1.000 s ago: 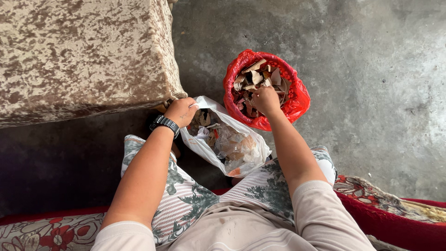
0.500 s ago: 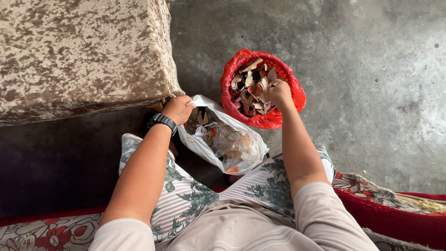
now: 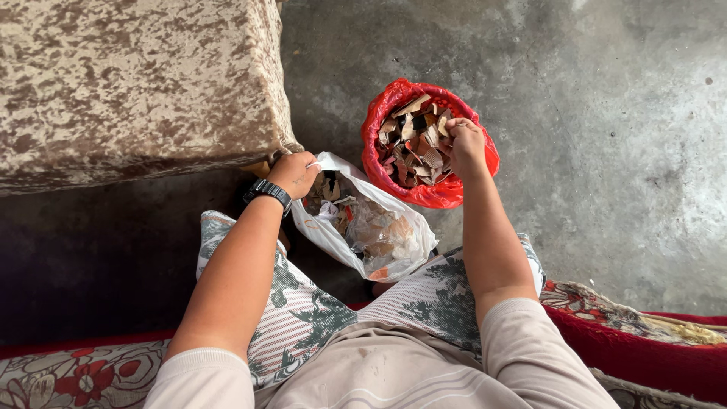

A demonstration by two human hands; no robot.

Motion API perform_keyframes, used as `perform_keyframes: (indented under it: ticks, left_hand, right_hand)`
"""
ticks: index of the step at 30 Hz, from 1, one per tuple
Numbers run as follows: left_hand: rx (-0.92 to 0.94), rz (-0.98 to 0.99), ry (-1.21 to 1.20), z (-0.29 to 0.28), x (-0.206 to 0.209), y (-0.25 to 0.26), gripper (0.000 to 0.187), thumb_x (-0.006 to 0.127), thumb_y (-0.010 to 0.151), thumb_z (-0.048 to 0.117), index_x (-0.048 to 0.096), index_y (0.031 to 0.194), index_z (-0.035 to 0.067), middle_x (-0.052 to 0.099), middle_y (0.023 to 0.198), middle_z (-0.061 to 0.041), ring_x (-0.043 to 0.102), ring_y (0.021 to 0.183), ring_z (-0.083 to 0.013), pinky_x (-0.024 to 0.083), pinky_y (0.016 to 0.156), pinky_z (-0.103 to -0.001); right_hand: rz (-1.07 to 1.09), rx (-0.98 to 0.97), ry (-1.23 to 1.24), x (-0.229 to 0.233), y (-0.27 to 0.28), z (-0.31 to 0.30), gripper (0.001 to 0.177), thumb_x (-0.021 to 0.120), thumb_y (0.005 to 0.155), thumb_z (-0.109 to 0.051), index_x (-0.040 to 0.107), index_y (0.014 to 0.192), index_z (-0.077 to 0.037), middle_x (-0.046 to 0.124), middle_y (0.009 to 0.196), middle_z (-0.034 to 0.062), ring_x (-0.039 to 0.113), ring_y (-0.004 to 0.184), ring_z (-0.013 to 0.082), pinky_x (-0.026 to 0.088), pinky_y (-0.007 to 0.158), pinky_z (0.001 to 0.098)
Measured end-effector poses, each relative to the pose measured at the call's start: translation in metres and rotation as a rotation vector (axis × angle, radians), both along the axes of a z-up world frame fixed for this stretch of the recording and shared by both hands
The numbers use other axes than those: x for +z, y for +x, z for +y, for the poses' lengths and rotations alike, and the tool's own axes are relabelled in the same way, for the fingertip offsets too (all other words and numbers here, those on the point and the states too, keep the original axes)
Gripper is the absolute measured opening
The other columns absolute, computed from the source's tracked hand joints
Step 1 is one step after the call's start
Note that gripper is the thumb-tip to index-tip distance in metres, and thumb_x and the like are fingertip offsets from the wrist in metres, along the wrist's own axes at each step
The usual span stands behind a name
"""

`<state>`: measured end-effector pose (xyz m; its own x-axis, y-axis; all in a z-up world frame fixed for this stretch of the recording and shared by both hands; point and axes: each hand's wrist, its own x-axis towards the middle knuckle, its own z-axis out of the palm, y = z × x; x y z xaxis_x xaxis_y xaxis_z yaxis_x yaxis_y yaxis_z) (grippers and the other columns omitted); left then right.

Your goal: The person sits on a patterned floor covering and transfers small pieces of cardboard and paper from a red plastic bag into a white plastic bag. The person handles the items one at a time, occasionally folding or breaking larger pieces before placing them into the white bag.

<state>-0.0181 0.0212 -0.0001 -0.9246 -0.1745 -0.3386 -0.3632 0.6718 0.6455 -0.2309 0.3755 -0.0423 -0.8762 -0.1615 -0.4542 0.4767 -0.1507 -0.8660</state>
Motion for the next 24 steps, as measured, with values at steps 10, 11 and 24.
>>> perform_keyframes:
  ticks: [10,11,24]
  left_hand:
    - [-0.037,0.078,0.003,0.000,-0.005,0.002,0.027,0.061,0.096,0.026,0.072,0.107,0.004,0.074,0.101,-0.020,0.070,0.097,-0.0373,0.054,0.088,-0.043]
    - [-0.034,0.074,0.006,0.000,-0.004,0.002,0.027,0.061,0.096,0.026,0.072,0.107,0.004,0.074,0.102,-0.021,0.070,0.097,-0.0372,0.054,0.088,-0.043]
    - [-0.006,0.046,-0.001,0.003,0.002,0.000,0.028,0.061,0.096,0.026,0.071,0.109,0.004,0.074,0.104,-0.020,0.070,0.100,-0.0371,0.053,0.090,-0.043]
  right_hand:
    - [0.256,0.074,0.302,0.029,0.016,-0.014,0.028,0.069,0.094,-0.016,0.066,0.122,-0.012,0.070,0.097,0.0017,0.058,0.065,0.0035,0.050,0.054,0.0212]
    - [0.255,0.060,0.331,0.031,0.018,-0.015,0.028,0.065,0.099,-0.022,0.068,0.124,-0.013,0.070,0.096,0.0015,0.053,0.059,0.0037,0.046,0.049,0.0218]
    - [0.098,0.049,0.039,0.029,0.015,0.002,0.070,0.026,0.095,-0.081,0.032,0.064,-0.019,0.033,0.056,-0.0055,0.033,0.047,0.0107,0.031,0.044,0.0287]
